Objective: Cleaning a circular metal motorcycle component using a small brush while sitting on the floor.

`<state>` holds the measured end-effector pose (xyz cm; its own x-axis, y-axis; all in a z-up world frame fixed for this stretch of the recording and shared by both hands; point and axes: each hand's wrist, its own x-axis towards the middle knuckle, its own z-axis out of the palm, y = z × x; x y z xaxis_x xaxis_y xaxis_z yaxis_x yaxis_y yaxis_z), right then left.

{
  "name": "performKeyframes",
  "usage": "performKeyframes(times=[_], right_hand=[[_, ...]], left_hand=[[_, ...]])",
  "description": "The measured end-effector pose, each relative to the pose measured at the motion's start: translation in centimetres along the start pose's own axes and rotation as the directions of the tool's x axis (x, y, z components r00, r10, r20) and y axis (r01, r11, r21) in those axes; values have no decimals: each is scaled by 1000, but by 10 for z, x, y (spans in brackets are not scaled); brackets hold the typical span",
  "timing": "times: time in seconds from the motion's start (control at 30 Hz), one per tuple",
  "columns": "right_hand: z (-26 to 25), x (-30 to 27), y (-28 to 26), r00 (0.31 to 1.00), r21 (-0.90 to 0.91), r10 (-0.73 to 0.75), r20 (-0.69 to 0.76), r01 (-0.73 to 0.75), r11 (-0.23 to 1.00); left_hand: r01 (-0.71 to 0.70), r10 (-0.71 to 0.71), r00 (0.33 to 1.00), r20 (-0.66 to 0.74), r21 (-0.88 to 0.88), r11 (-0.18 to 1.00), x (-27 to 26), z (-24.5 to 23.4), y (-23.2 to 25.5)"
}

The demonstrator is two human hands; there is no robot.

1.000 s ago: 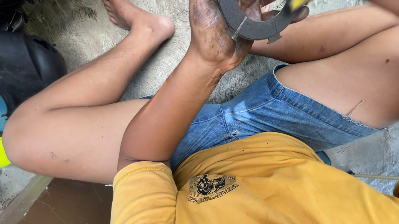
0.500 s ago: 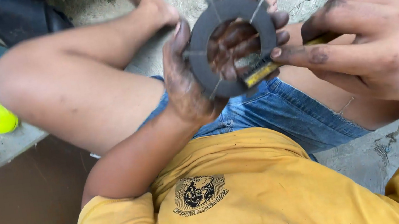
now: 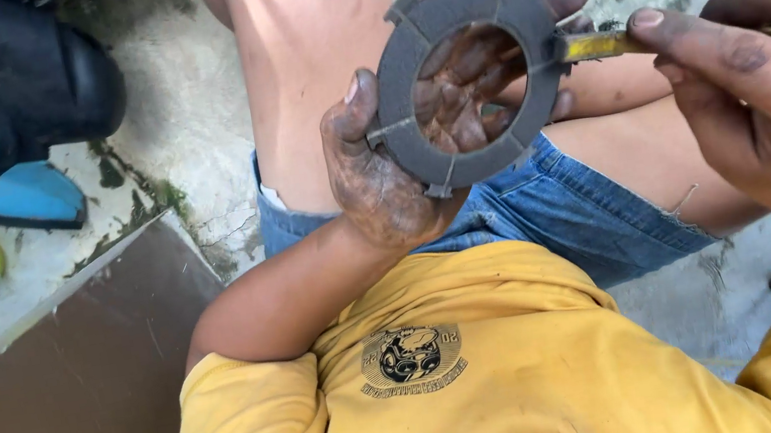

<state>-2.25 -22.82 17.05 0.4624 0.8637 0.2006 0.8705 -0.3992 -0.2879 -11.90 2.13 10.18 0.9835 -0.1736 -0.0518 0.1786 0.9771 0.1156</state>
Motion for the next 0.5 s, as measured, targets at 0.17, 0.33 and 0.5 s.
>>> performKeyframes(times=[0.17, 0.33, 0.5], right_hand=[[4, 4, -25, 995, -34, 86, 45, -85, 996], [17, -10, -7, 992, -161, 63, -111, -81, 984], [23, -3, -22, 985, 22, 174, 17, -175, 984]], left_hand=[[-28, 27, 1000, -9, -95, 995, 16, -54, -22], [141, -124, 985, 123, -134, 981, 32, -52, -13], [98, -97, 995, 23, -18, 995, 41, -54, -24]])
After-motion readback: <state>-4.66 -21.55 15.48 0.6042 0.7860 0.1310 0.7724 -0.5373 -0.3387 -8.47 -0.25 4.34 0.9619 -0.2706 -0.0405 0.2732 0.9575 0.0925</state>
